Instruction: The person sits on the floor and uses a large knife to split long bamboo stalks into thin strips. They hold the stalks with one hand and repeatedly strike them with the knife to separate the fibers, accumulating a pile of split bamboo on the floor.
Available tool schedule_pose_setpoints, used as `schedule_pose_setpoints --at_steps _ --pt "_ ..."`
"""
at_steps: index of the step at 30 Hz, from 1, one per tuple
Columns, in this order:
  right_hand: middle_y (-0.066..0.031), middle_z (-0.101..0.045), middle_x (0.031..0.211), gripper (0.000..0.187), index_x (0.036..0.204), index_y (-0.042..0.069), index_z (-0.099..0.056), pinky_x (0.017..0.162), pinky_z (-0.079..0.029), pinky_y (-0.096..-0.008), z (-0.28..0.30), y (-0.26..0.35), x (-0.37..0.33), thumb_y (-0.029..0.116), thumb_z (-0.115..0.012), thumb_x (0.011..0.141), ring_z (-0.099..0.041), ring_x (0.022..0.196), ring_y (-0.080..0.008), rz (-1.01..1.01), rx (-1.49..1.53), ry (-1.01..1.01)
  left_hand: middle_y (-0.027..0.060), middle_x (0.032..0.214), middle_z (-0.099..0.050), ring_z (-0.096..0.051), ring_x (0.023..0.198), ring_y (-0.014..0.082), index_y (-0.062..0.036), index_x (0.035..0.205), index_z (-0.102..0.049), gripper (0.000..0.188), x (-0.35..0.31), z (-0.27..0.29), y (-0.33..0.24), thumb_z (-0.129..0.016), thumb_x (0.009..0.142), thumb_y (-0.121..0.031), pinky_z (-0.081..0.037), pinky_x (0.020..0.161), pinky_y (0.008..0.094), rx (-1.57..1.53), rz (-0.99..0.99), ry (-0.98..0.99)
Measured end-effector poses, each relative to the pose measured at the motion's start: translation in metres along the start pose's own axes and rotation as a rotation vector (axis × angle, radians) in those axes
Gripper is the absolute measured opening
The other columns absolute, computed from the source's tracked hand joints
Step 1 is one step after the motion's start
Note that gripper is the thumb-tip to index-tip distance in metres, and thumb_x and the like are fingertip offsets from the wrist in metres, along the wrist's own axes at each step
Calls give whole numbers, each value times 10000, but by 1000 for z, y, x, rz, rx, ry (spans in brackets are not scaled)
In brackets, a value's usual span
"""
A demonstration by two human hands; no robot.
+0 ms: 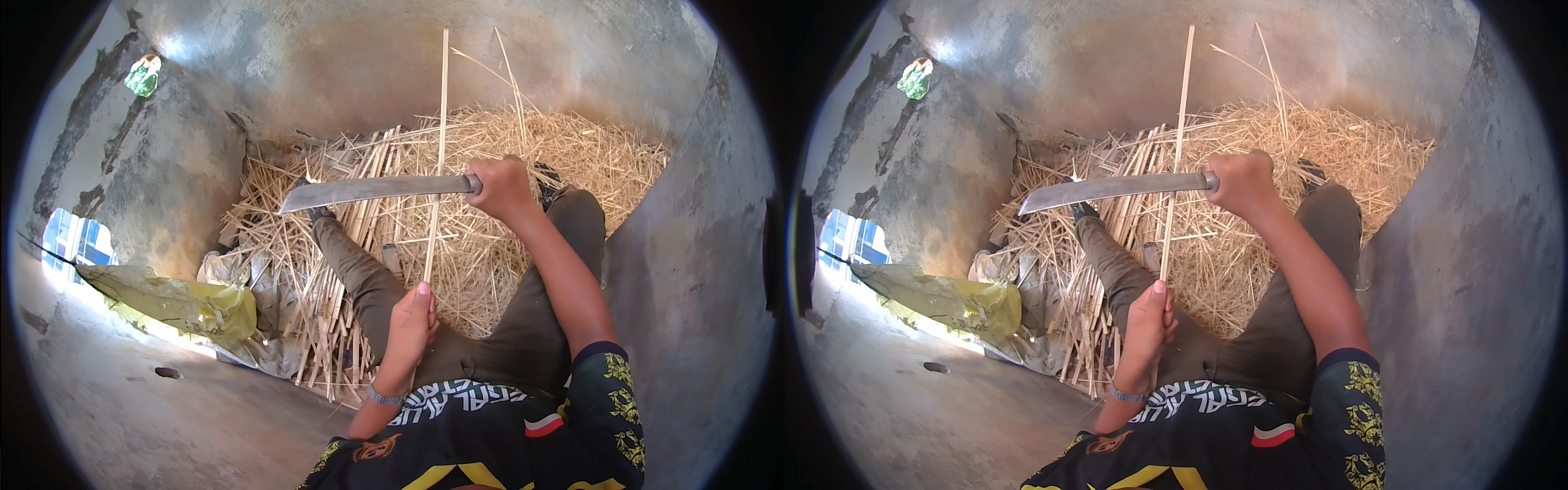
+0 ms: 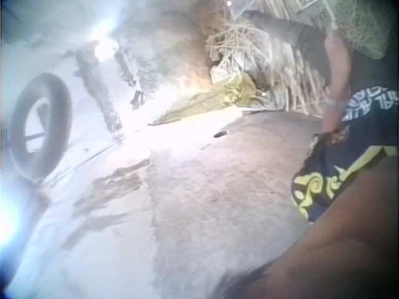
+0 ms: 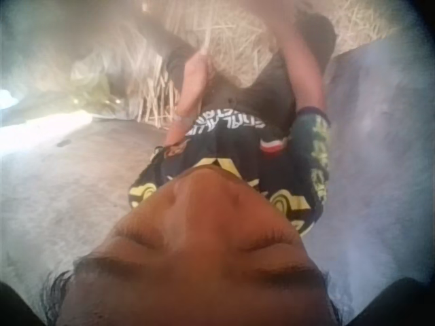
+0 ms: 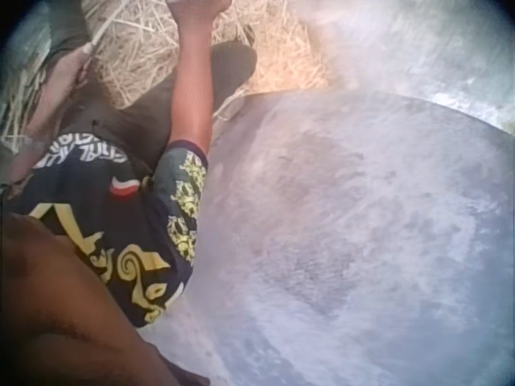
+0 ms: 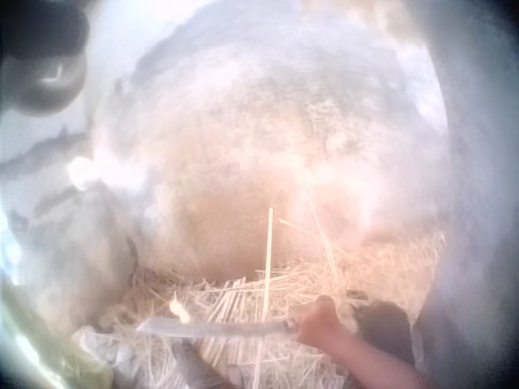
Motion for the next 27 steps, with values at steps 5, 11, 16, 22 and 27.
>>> schedule_pose_setpoints --at_steps 5,11,16,22,27 --pt "-61 -613 573 93 734 133 -660 506 -487 -421 -25 -17 -6 209 -714 741 -619 508 -265 -183 -94 154 -64 575 -277 -225 424 45 -146 819 -434 413 -4 1 -4 -435 1103 -447 -173 387 236 -21 76 0" --pt "-47 -629 590 113 766 137 -672 475 -462 -399 -26 -7 -7 245 -698 786 -627 511 -230 -76 -97 222 -62 570 -284 -229 421 49 -142 816 -430 412 -9 19 7 -436 1104 -437 -186 385 238 -88 106 -29" --pt "-59 -616 583 126 749 118 -666 501 -478 -368 -34 -30 -9 224 -713 799 -587 482 -210 -305 -129 385 -56 566 -288 -230 411 56 -144 821 -427 409 -4 15 7 -444 1100 -444 -177 376 242 -72 81 -5" --pt "3 -581 596 204 819 145 -700 463 -478 -346 -37 -41 0 318 -652 914 -533 473 -141 -172 -233 354 -58 565 -285 -228 411 53 -144 810 -421 417 -17 21 3 -444 1100 -443 -175 376 241 -77 70 -58" --pt "27 -556 597 268 879 139 -725 446 -468 -305 -39 -58 1 358 -603 975 -505 465 -99 -416 -148 458 -59 561 -279 -224 410 53 -146 806 -413 416 -13 18 6 -451 1099 -438 -170 377 242 -96 133 -9"
Point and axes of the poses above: each hand's wrist, its own x-axis towards the middle knuckle, its own z-axis out of the back of the hand, y = z × x, the point moved 8 cm from there along x, towards the middle knuckle
